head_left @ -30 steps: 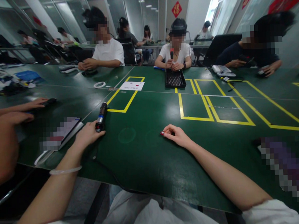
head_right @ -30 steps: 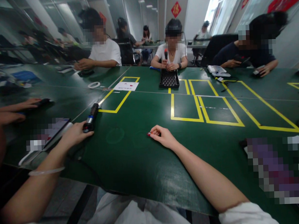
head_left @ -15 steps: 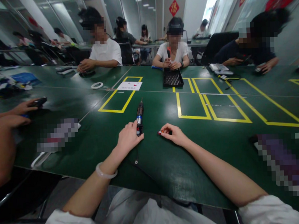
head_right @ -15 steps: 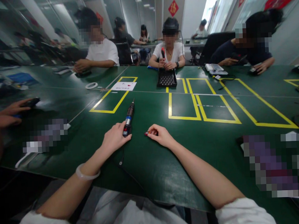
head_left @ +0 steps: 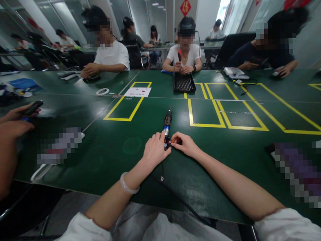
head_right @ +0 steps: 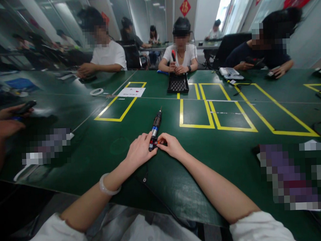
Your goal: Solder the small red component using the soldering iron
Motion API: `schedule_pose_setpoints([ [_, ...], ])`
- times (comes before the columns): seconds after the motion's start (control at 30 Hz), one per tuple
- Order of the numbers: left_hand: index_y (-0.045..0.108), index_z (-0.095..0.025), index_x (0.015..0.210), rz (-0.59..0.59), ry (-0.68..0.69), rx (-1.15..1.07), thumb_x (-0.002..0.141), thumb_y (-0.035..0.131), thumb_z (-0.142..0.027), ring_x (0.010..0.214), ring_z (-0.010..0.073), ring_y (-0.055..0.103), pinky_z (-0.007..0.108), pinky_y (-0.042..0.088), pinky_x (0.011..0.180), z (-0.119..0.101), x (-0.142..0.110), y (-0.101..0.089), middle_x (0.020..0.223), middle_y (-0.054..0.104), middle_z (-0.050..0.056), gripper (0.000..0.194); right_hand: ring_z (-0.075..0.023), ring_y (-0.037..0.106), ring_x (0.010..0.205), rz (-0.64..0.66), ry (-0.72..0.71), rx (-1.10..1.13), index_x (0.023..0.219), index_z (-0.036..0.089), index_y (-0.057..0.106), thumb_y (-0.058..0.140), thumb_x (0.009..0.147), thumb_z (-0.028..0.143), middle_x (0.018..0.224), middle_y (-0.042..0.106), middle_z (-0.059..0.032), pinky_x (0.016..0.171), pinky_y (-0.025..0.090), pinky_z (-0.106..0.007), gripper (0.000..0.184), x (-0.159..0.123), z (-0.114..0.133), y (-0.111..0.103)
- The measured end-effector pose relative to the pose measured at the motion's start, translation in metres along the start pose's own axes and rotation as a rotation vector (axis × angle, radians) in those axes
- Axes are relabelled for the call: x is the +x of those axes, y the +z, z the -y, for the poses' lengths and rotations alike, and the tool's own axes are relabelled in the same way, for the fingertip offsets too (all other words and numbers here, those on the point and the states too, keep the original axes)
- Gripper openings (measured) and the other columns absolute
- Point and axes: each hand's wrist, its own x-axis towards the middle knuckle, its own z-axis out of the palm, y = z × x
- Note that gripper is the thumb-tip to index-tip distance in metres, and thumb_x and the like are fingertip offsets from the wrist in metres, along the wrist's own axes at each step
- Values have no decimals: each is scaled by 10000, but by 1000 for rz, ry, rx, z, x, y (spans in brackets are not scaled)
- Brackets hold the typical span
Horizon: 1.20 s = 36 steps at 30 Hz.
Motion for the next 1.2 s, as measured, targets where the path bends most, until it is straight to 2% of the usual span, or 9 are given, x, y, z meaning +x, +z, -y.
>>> schedule_pose_setpoints([
  [0.13,391,-158,1357,-22,4,18,812,569,-434,966,272,537,353,418,794,1,-1,3,1061,549,128,636,-150,566,728,-20,-53,-100,881,193,629,653,808,232,834,582,-22,692,467,-283,86,-1,-3,0],
  [0.3,362,-162,1385,-14,-2,43,824,549,-457,994,266,519,354,420,798,1,-4,4,1123,530,122,661,-154,617,740,-11,-49,-67,919,179,655,633,830,230,841,643,-37,715,503,-285,105,-1,1,-2],
  [0.57,353,-171,1402,-11,-16,64,862,489,-493,1000,257,511,349,415,805,0,-4,3,1122,513,117,643,-149,636,731,-9,-44,-33,882,174,623,628,833,257,799,664,-17,711,511,-274,96,-3,4,-2],
  [0.73,346,-195,1412,-11,-61,48,859,481,-534,982,261,516,353,416,792,3,0,6,1084,510,107,662,-145,630,746,3,-50,-3,935,174,613,631,829,253,833,669,-20,722,503,-277,134,-4,7,-3],
  [0.9,332,-216,1422,-1,-65,41,861,488,-500,975,250,522,333,413,782,7,1,4,1079,512,100,647,-149,635,791,41,-47,26,1032,174,572,631,831,255,935,676,-45,726,489,-285,225,-4,11,-4],
  [1.07,344,-232,1422,21,-26,83,864,479,-503,967,249,525,331,418,776,24,-5,-5,1092,518,99,635,-140,620,791,46,-61,-17,1080,183,548,616,831,230,999,645,-53,728,473,-282,263,-4,12,-5],
  [1.2,321,-244,1445,49,-27,107,875,454,-506,969,253,534,339,433,779,52,-17,-12,1136,520,106,641,-132,608,774,49,-43,11,1093,188,541,588,851,238,1007,639,-53,726,474,-281,251,-4,9,-5],
])
